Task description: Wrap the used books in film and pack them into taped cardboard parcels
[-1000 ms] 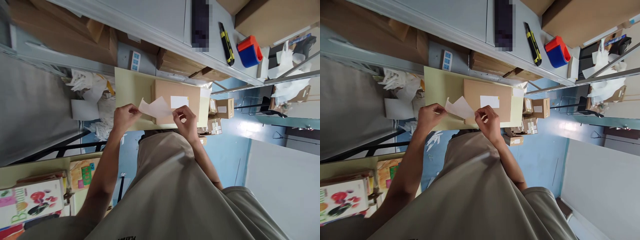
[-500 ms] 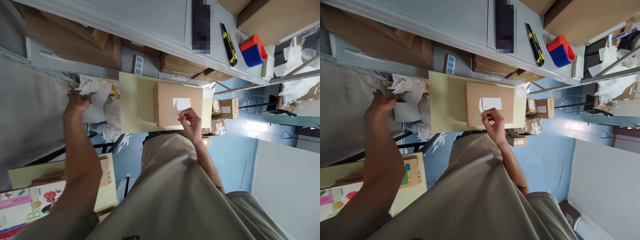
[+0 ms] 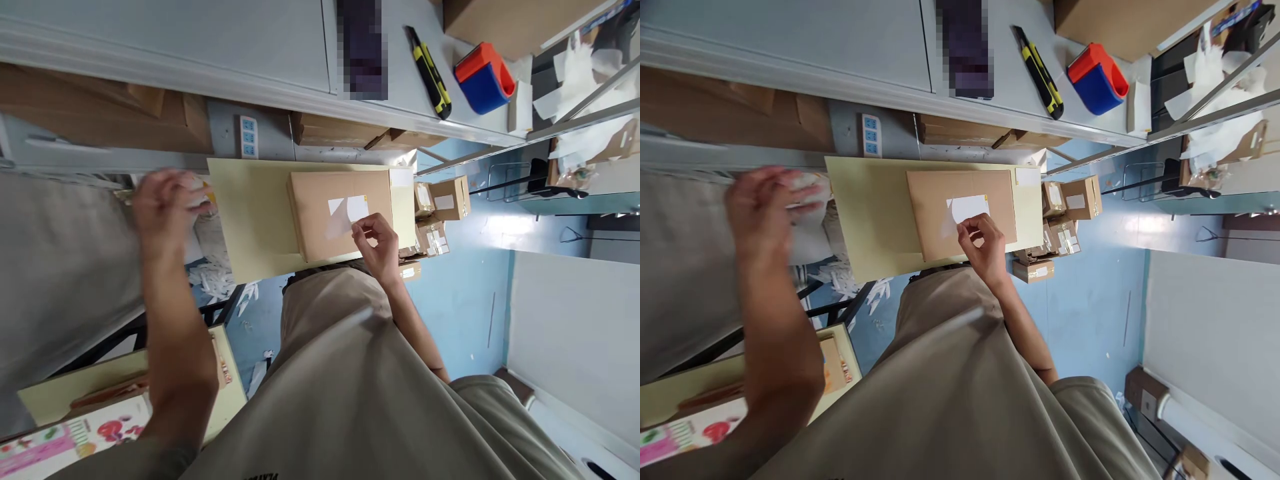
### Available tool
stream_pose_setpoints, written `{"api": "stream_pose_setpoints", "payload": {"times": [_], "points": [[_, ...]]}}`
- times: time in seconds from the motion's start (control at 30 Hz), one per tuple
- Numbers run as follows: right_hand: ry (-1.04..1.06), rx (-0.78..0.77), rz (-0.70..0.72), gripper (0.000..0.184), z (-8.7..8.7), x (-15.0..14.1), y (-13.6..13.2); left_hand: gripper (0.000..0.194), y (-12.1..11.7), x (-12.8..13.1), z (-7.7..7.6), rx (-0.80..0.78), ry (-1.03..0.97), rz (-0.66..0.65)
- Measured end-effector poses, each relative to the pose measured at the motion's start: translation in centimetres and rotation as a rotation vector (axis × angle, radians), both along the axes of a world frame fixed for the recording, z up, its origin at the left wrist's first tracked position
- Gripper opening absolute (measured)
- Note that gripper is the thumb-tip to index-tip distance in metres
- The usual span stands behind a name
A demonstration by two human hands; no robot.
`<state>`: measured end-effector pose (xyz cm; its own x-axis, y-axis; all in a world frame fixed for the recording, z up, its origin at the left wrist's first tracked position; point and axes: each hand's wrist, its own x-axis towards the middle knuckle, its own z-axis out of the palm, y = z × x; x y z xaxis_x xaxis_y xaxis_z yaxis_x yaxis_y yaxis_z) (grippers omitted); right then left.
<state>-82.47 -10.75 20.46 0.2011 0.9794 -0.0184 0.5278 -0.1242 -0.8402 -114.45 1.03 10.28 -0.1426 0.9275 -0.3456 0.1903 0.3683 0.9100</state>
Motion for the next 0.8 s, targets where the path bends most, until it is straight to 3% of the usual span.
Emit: {"api": "stream_pose_setpoints", "payload": {"times": [0.1, 0.2, 0.3, 0.47, 0.8], "points": [[-0.042, 0.049, 0.054, 0.018, 0.6, -0.5, 0.4, 0.073, -3.3, 5.2, 1.8, -0.064, -0.469, -0.118], [-0.069, 0.064, 0.143, 0.015, 0.9, -1.0, 0.5, 0.063, -6.2, 9.8, 4.1, -0.151, -0.606, -0.214], [-0.067, 0.022, 0.232, 0.014, 0.3, -1.0, 0.5, 0.058, -7.4, 12.6, 5.1, -0.169, -0.615, -0.179], [0.019, -0.027, 0.357, 0.014, -1.7, 0.3, 0.9, 0.059, -7.3, 14.7, 5.0, -0.158, -0.598, -0.095], [0.211, -0.119, 0.467, 0.022, -3.8, 4.6, 2.5, 0.048, -8.0, 19.4, 6.1, -0.173, -0.421, 0.086]]}}
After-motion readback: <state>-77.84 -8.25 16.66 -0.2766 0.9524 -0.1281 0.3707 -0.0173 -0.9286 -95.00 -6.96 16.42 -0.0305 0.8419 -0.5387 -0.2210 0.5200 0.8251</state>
